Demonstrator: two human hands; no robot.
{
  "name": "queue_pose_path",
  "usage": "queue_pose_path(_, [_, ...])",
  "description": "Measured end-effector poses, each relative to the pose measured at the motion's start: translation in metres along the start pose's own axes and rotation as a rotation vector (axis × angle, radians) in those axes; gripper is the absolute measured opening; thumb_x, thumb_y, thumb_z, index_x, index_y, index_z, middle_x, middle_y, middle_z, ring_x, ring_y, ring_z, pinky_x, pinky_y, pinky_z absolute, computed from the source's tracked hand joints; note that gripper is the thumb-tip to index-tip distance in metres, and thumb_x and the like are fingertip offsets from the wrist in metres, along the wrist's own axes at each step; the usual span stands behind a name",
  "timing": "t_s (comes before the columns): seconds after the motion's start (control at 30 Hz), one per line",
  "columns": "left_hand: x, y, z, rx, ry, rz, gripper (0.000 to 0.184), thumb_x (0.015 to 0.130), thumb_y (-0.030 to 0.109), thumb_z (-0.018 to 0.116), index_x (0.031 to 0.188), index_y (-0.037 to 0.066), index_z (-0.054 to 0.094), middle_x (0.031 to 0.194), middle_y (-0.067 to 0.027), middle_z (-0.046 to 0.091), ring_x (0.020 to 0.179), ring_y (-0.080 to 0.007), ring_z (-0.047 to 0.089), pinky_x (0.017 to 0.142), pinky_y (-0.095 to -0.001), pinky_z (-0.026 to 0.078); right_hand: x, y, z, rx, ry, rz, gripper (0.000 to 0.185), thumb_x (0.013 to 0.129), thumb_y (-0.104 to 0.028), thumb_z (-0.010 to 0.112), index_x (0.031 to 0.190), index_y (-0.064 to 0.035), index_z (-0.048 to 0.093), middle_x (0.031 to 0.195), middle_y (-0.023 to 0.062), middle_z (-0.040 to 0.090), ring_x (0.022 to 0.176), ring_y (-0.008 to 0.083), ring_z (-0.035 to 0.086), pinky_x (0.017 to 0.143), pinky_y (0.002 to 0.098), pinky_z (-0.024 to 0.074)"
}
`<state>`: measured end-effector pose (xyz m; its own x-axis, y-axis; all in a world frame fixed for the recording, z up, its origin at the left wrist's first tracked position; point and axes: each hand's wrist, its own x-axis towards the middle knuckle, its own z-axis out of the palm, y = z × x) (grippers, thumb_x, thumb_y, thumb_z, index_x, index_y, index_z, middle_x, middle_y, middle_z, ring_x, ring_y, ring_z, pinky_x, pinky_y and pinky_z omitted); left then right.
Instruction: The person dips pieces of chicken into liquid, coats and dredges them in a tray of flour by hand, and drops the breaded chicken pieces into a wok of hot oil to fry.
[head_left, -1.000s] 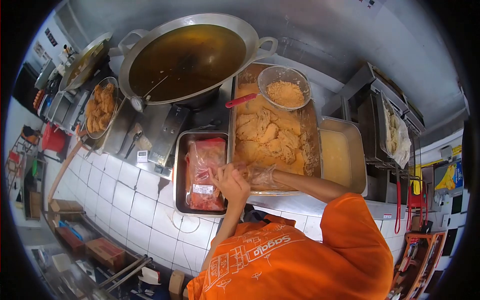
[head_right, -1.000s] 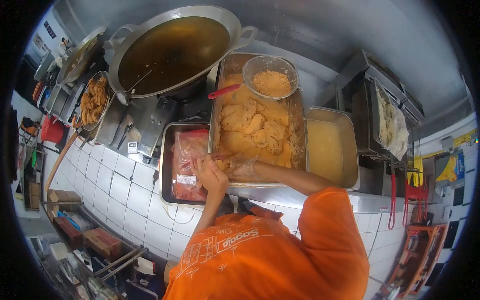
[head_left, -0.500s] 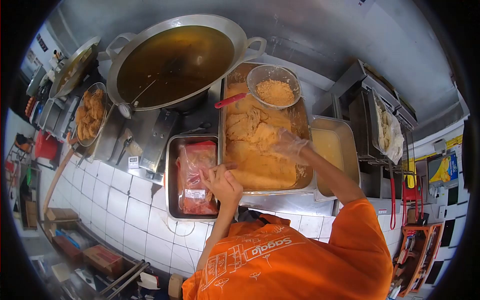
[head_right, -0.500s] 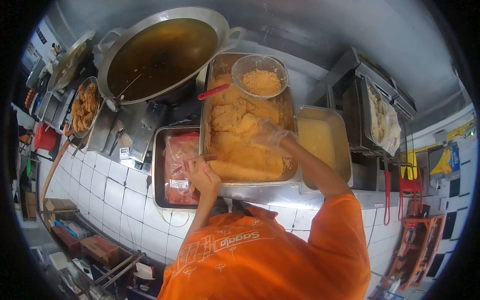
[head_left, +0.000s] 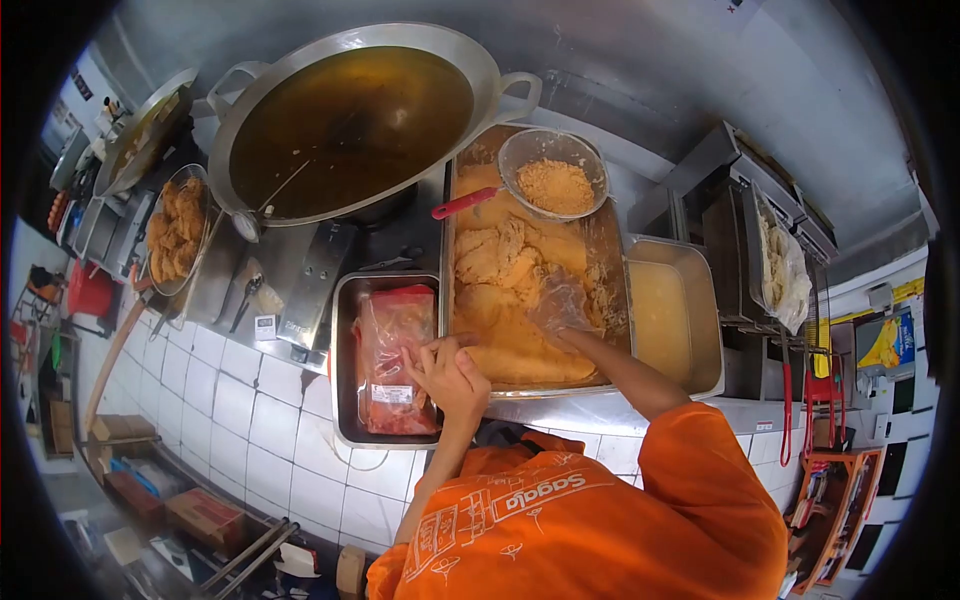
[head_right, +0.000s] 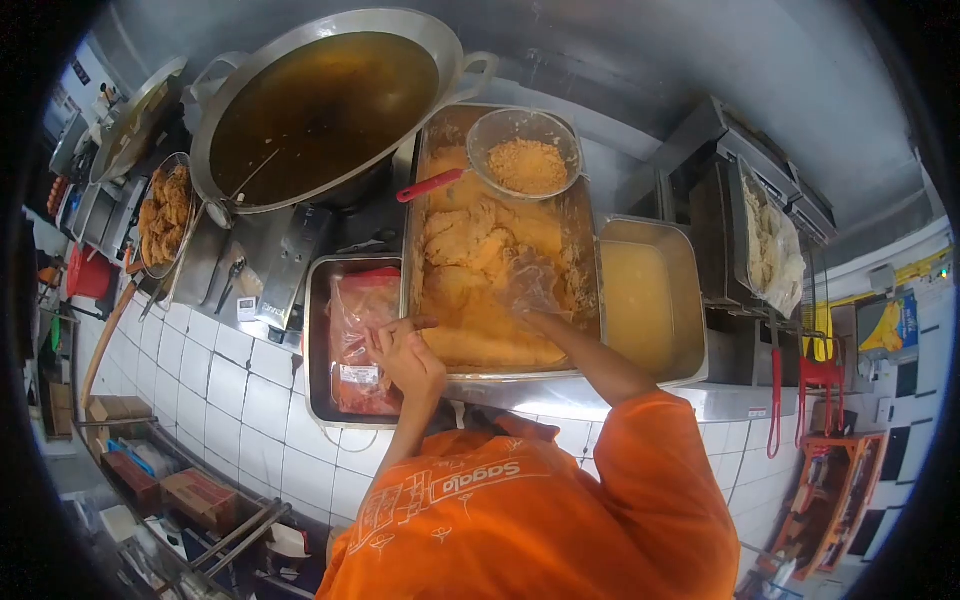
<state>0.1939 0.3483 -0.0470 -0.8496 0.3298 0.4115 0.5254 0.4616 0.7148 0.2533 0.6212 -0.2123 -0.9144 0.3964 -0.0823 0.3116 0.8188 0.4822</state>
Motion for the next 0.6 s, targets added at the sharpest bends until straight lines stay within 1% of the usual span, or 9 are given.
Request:
queue_pose_path(0.1, [0.0, 0.0, -0.001, 0.019, -0.012, -0.008, 0.042, 0.101, 0.032, 0.036, 0.097, 0.013, 0.074, 0.093, -0.0074, 0.068, 0.104, -0.0276, 0.056, 0.119, -0.0614, 0.015, 0.004, -0.01, 0.021, -0.197, 0.086, 0.074, 0.058, 0.093, -0.041, 0.058, 0.134, 0.0003, 0.059, 0.128, 0.023, 0.061, 0.124, 0.0378, 0.057, 0.106, 0.0538, 0.0439])
queue_pose_path(0.17, [0.002, 0.005, -0.003, 0.047, -0.035, -0.02, 0.041, 0.1, 0.032, 0.037, 0.097, 0.013, 0.074, 0.095, -0.0068, 0.068, 0.105, -0.0277, 0.057, 0.119, -0.062, 0.014, 0.006, -0.012, 0.008, -0.216, 0.116, 0.102, 0.056, 0.093, -0.041, 0.058, 0.132, -0.0001, 0.061, 0.125, 0.023, 0.063, 0.123, 0.0379, 0.058, 0.105, 0.0549, 0.0448])
queue_pose_path(0.23, [0.003, 0.006, -0.004, 0.054, -0.048, -0.017, 0.039, 0.1, 0.03, 0.039, 0.099, 0.013, 0.074, 0.096, -0.0063, 0.069, 0.107, -0.0278, 0.057, 0.119, -0.0628, 0.013, -0.006, 0.007, -0.035, 0.246, 0.05, 0.092, 0.061, 0.093, -0.04, 0.059, 0.136, 0.0022, 0.058, 0.13, 0.0249, 0.061, 0.125, 0.0393, 0.056, 0.105, 0.0549, 0.0445])
queue_pose_path(0.3, [0.002, 0.006, -0.007, 0.049, -0.053, -0.016, 0.038, 0.1, 0.029, 0.039, 0.1, 0.013, 0.074, 0.097, -0.006, 0.07, 0.108, -0.0278, 0.057, 0.119, -0.0628, 0.013, -0.001, 0.03, -0.075, 0.413, -0.134, 0.047, 0.066, 0.092, -0.04, 0.059, 0.14, 0.0041, 0.054, 0.138, 0.0265, 0.057, 0.13, 0.0408, 0.053, 0.107, 0.0532, 0.0436])
queue_pose_path(0.37, [0.004, 0.006, -0.008, 0.03, -0.051, -0.018, 0.037, 0.1, 0.028, 0.04, 0.1, 0.013, 0.073, 0.098, -0.0059, 0.071, 0.109, -0.0276, 0.057, 0.119, -0.0621, 0.013, -0.012, 0.043, -0.118, 0.411, -0.152, 0.03, 0.062, 0.091, -0.043, 0.059, 0.134, 0.0022, 0.059, 0.138, 0.0245, 0.058, 0.129, 0.0395, 0.055, 0.106, 0.051, 0.0444])
queue_pose_path(0.47, [0.004, -0.001, -0.007, -0.106, -0.068, -0.047, 0.039, 0.103, 0.027, 0.036, 0.1, 0.012, 0.073, 0.099, -0.0065, 0.071, 0.111, -0.0282, 0.057, 0.119, -0.0611, 0.012, -0.029, 0.056, -0.171, 0.405, -0.186, -0.005, 0.058, 0.09, -0.046, 0.058, 0.126, -0.0008, 0.066, 0.138, 0.0215, 0.06, 0.126, 0.0375, 0.058, 0.105, 0.0479, 0.0455])
queue_pose_path(0.5, [0.005, -0.003, -0.008, -0.141, -0.069, -0.061, 0.042, 0.104, 0.027, 0.034, 0.101, 0.01, 0.072, 0.1, -0.0073, 0.071, 0.11, -0.0286, 0.058, 0.118, -0.0585, 0.017, -0.034, 0.056, -0.174, 0.405, -0.208, -0.016, 0.057, 0.09, -0.047, 0.058, 0.123, -0.0018, 0.068, 0.138, 0.0205, 0.061, 0.126, 0.0368, 0.059, 0.105, 0.0468, 0.0459])
queue_pose_path(0.57, [0.007, -0.006, -0.009, -0.214, -0.081, -0.087, 0.047, 0.107, 0.028, 0.03, 0.102, 0.007, 0.072, 0.101, -0.009, 0.071, 0.107, -0.0295, 0.061, 0.115, -0.0533, 0.027, -0.038, 0.06, -0.129, 0.513, -0.615, -0.1, 0.057, 0.09, -0.049, 0.056, 0.117, -0.0011, 0.07, 0.131, 0.0202, 0.065, 0.119, 0.0359, 0.063, 0.101, 0.0471, 0.0473])
queue_pose_path(0.6, [0.006, -0.01, -0.008, -0.361, -0.079, -0.163, 0.05, 0.108, 0.03, 0.027, 0.104, 0.005, 0.071, 0.1, -0.0104, 0.071, 0.104, -0.0294, 0.062, 0.111, -0.05, 0.031, -0.041, 0.059, -0.113, 0.566, -0.821, -0.141, 0.057, 0.09, -0.05, 0.055, 0.114, -0.0007, 0.072, 0.127, 0.02, 0.067, 0.116, 0.0354, 0.064, 0.1, 0.0472, 0.048])
